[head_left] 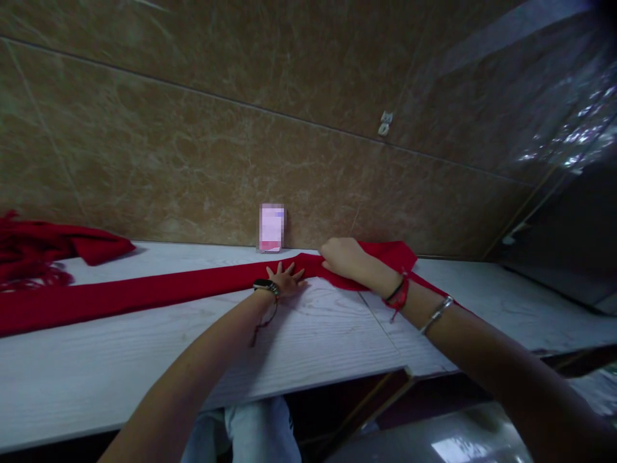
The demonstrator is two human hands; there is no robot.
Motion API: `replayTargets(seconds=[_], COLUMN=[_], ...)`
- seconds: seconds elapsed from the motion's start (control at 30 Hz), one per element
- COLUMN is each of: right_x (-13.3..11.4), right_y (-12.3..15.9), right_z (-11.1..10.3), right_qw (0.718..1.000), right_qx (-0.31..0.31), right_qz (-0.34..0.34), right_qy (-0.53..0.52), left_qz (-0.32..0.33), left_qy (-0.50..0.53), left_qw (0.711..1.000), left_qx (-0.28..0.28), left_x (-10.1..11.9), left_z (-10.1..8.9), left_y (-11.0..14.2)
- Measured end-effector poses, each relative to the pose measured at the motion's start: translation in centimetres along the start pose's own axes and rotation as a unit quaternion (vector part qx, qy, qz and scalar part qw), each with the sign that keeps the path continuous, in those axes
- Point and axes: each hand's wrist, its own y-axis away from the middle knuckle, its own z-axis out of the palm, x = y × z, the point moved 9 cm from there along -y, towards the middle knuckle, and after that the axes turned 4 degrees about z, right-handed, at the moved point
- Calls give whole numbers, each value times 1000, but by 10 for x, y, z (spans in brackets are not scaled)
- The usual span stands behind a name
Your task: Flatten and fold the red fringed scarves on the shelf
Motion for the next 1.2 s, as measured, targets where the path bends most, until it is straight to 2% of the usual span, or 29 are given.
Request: replayTargets(seconds=[0.13,0.2,0.23,0.3,0.33,0.37,0.47,0.57,0.7,0.8,0.87,0.93,1.03,1.2], right_x=[-66,-89,-95,-88,-76,-59,-10,6,2,-4,-6,-10,-22,-27], right_y=[24,30,31,23,14,3,-26,-50,-76,-86,-86,-84,-79,-77], right_z=[17,33,41,53,57,61,74,104,134,142,144,142,139,132], right_qw=[994,972,951,907,897,898,932,940,936,931,926,921,912,902], right_qx=[-22,-80,-113,-145,-133,-99,41,48,17,12,23,46,86,132], right_qz=[-61,-122,-148,-155,-132,-99,3,45,56,46,36,8,-61,-94], right_qy=[-90,-185,-248,-362,-399,-418,-360,-336,-347,-363,-375,-387,-398,-401], left_qz=[96,133,140,147,145,140,121,99,57,27,13,0,-22,-27], left_qy=[-34,-47,-52,-51,-45,-36,14,82,129,180,210,220,190,79], left_qw=[995,990,989,987,987,986,982,978,982,981,977,974,972,980], left_qx=[9,7,11,39,59,82,144,164,122,66,38,61,134,182], left_x=[-6,-21,-31,-51,-59,-64,-61,-37,-10,-13,-23,-37,-55,-54], left_z=[-7,-13,-18,-32,-40,-47,-60,-54,-30,-18,-18,-28,-44,-42], left_y=[14,26,33,46,52,57,69,75,76,76,77,78,82,84])
